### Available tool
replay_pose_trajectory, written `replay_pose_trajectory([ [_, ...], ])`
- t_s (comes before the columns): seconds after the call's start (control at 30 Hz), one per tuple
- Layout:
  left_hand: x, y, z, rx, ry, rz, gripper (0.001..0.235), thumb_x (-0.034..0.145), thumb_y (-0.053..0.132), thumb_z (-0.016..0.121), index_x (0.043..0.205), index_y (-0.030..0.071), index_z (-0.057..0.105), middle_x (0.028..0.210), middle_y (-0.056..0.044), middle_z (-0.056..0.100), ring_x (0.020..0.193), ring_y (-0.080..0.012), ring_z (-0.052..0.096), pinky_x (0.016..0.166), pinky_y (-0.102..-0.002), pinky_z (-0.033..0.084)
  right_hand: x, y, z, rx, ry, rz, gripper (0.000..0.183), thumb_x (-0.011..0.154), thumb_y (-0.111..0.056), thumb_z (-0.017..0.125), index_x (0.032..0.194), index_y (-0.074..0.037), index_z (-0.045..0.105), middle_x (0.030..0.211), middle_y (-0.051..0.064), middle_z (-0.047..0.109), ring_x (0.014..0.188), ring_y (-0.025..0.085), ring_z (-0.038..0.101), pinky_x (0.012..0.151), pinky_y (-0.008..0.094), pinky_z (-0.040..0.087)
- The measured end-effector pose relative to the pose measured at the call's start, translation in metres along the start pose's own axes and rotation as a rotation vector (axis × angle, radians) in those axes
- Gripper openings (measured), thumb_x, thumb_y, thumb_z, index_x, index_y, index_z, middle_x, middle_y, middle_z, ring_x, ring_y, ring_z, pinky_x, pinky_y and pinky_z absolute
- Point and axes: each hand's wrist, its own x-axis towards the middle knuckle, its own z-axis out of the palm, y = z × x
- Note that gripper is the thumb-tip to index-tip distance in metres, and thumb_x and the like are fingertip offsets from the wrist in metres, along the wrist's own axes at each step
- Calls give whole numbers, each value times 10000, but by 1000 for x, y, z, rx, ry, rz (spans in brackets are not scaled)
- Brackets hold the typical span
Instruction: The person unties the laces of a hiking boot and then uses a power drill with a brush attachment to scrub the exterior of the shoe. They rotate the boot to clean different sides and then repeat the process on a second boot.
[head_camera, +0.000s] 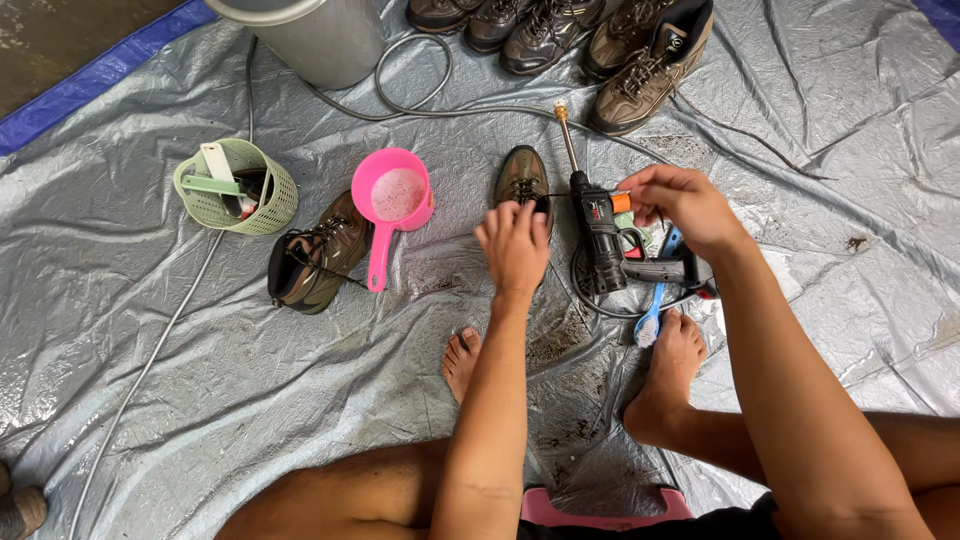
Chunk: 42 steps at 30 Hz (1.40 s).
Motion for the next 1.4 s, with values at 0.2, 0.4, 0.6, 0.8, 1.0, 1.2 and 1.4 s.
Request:
replay_pose_trajectory([
  [0.2, 9, 7, 51, 115, -246, -234, 271, 945, 416, 678, 1027, 166, 746, 953, -57, 758, 1020, -310, 711, 981, -505, 437, 13, -15, 49, 216, 110, -122, 349, 1068, -61, 633, 1406, -19, 712, 1298, 187, 779, 1235, 257, 763, 1055, 407, 604],
  [0.4, 44, -20, 27, -80, -660, -518, 448, 944, 365, 644, 1360, 229, 739, 1306, -43, 804, 1288, -297, 739, 1128, -489, 388, 88, 116, 88, 307, 278, 1, 297, 954, 23, 755, 1246, -22, 780, 1075, 152, 829, 857, 182, 815, 753, 274, 686],
  [0.6, 41, -67, 22, -306, -672, -704, 462, 894, 353, 754, 1355, 351, 770, 1365, 17, 791, 1361, -259, 696, 1133, -400, 482, 87, 121, 126, 539, 345, 27, 314, 869, 94, 817, 1168, 72, 725, 956, 230, 776, 811, 319, 832, 762, 423, 732],
  [0.8, 37, -63, -2, -570, -587, -726, 426, 944, 255, 734, 1363, 192, 777, 1385, -182, 763, 1348, -376, 693, 1110, -424, 540, 95, 129, 151, 503, 383, 12, 300, 846, 122, 803, 1136, 64, 753, 900, 176, 751, 825, 287, 813, 758, 458, 740],
  [1.0, 33, -67, 4, -538, -564, -701, 413, 921, 284, 766, 1331, 243, 795, 1309, -103, 803, 1235, -290, 757, 1022, -381, 580, 111, 135, 157, 499, 418, -73, 312, 847, 142, 835, 1137, 73, 743, 939, 191, 753, 924, 316, 827, 842, 450, 737],
  [1.2, 31, -71, 21, -388, -621, -647, 426, 883, 416, 791, 1301, 329, 799, 1256, 11, 825, 1199, -228, 774, 1069, -365, 558, 114, 141, 159, 228, 468, -57, 292, 807, 113, 840, 1056, -29, 784, 847, 98, 767, 783, 153, 779, 714, 292, 706],
  [1.4, 33, -63, 19, -357, -630, -643, 412, 854, 474, 792, 1260, 400, 799, 1196, 95, 826, 1124, -162, 789, 1049, -322, 537, 107, 144, 156, 194, 485, -63, 281, 797, 148, 779, 1029, -11, 786, 845, 146, 766, 752, 198, 782, 702, 328, 714],
])
